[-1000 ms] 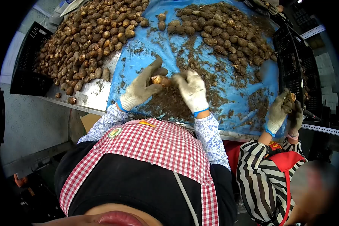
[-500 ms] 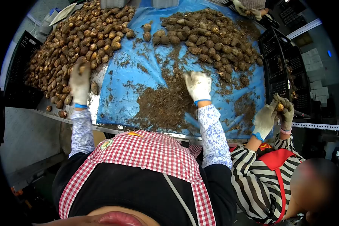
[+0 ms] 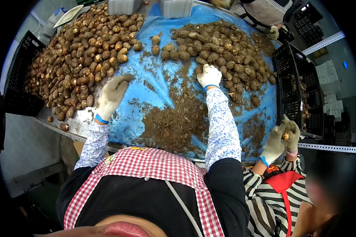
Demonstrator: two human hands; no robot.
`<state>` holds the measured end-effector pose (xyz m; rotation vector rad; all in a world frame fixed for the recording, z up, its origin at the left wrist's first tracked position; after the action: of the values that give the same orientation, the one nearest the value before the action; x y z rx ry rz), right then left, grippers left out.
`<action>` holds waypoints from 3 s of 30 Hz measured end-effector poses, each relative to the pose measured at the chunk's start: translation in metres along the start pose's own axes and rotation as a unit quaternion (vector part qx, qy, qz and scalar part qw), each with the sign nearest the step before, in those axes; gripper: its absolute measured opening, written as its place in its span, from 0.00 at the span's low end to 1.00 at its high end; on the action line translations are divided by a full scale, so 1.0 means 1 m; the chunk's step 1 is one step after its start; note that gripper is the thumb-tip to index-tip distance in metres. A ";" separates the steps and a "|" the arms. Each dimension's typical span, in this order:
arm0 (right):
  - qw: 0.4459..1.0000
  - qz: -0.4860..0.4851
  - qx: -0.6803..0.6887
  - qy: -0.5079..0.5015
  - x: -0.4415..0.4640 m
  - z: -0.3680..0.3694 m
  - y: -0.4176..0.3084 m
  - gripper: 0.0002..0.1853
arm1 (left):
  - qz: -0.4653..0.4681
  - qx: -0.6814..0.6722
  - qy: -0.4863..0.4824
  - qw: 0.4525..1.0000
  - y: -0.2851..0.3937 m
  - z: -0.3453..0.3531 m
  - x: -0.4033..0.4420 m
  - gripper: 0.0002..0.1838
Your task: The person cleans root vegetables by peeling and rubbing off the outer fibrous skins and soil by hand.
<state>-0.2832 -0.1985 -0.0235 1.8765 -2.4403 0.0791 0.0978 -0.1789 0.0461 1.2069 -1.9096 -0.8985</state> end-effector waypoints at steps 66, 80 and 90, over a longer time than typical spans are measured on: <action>0.934 -0.118 0.266 -0.206 -0.066 -0.057 -0.046 0.28 | -0.083 -0.210 -0.221 0.949 0.054 0.174 0.088 0.17; 0.997 0.003 0.016 -0.069 0.143 -0.019 0.024 0.23 | -0.154 -0.184 -0.248 0.938 0.029 0.153 0.033 0.18; 0.919 -0.036 0.392 -0.033 -0.004 -0.024 -0.001 0.27 | -0.138 -0.294 -0.240 0.915 0.043 0.169 0.011 0.19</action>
<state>-0.2811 -0.1930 0.0006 2.2381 -2.5919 1.1631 -0.0657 -0.1437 -0.0037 0.9406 -1.6269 -1.9063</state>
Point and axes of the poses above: each hand's wrist, its own x-axis towards the middle knuckle, its own z-axis out of the palm, y = z × x, the point moved 9 cm from there along x, towards the middle knuckle, and after that the axes turned 1 degree about -z, right-handed, at the moved point
